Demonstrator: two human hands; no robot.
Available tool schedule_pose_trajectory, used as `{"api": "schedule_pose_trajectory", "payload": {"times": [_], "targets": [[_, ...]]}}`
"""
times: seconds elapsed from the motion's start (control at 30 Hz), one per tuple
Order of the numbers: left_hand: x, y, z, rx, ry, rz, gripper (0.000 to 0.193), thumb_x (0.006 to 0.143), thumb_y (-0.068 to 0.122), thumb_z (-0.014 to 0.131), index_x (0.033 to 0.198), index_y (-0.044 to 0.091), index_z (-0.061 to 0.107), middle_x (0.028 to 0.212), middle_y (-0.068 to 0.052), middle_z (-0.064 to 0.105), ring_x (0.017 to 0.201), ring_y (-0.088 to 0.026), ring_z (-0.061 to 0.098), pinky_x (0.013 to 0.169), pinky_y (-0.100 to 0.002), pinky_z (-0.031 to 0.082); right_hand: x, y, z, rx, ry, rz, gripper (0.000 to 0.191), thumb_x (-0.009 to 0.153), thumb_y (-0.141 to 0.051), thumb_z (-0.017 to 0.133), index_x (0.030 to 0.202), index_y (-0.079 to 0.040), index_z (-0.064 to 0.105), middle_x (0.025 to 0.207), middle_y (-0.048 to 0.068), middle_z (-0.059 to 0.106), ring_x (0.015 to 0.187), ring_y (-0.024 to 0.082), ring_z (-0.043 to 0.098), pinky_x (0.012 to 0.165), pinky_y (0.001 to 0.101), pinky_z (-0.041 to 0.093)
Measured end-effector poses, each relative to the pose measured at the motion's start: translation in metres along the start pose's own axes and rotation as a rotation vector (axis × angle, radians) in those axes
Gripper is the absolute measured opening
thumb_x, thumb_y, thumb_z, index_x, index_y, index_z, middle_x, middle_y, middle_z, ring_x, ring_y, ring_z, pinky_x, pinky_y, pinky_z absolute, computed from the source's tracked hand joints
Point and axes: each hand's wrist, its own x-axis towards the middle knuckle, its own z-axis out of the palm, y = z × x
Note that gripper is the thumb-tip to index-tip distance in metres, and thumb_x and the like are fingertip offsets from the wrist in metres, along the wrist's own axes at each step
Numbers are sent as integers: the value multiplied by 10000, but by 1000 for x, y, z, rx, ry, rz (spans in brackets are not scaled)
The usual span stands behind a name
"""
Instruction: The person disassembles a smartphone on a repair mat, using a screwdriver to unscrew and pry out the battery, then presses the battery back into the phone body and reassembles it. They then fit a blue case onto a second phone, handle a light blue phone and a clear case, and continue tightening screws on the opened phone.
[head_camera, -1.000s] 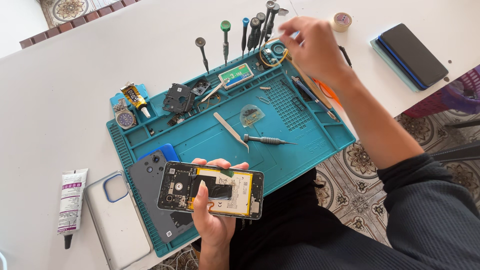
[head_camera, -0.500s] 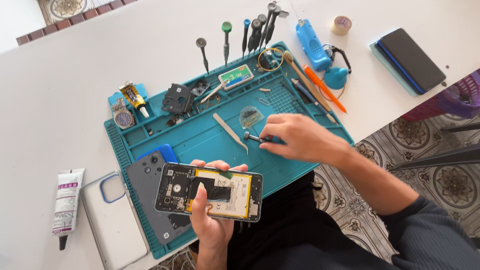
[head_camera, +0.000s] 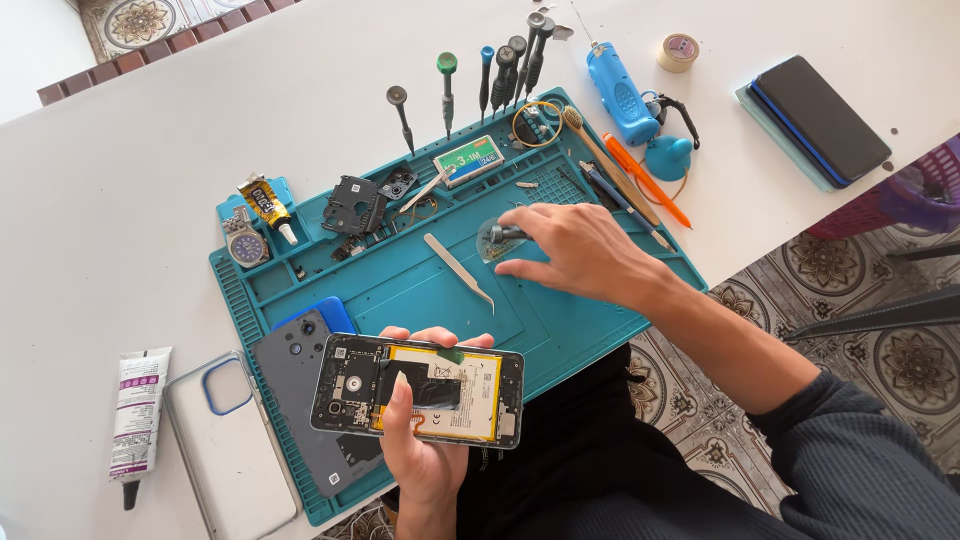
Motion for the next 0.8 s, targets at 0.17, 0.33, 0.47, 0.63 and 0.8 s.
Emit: {"api": "schedule_pose_trajectory", "payload": {"times": [0.17,0.33,0.47,0.63,0.8], "targets": [[1,0,0,-3,-7,2,504,994,295,530,1405,65,350,1217,-229,572,1179,-506,626,999,-620,531,3,8,12,-52,38,16,307,936,-286,670,1146,-70,731,960,108,767,808,302,736,670,420,560],[0,-1,-1,-21,-18,2,502,1004,295,543,1409,66,353,1222,-230,573,1187,-501,618,1028,-619,529,1,10,5,-10,69,-2,417,909,-319,701,1220,-43,696,970,138,767,818,308,741,680,427,565],[-1,1,-1,-49,-32,8,495,1012,279,550,1415,67,355,1230,-228,571,1198,-498,615,1015,-607,530,7,-1,1,-20,-33,77,559,879,-414,763,1280,-39,659,901,181,757,793,333,736,658,447,558],[0,1,0,-57,-30,15,492,1013,272,544,1414,56,357,1221,-231,573,1194,-501,621,985,-603,538,13,-13,-2,72,-13,177,421,877,-369,764,1162,-66,699,844,141,768,710,275,738,630,410,544],[0,1,-2,-28,-57,35,497,1022,270,535,1428,48,354,1236,-232,571,1192,-489,625,1038,-603,536,22,-13,-17,223,76,124,204,958,-255,715,1000,-55,708,810,99,763,638,179,727,570,352,538]]}}
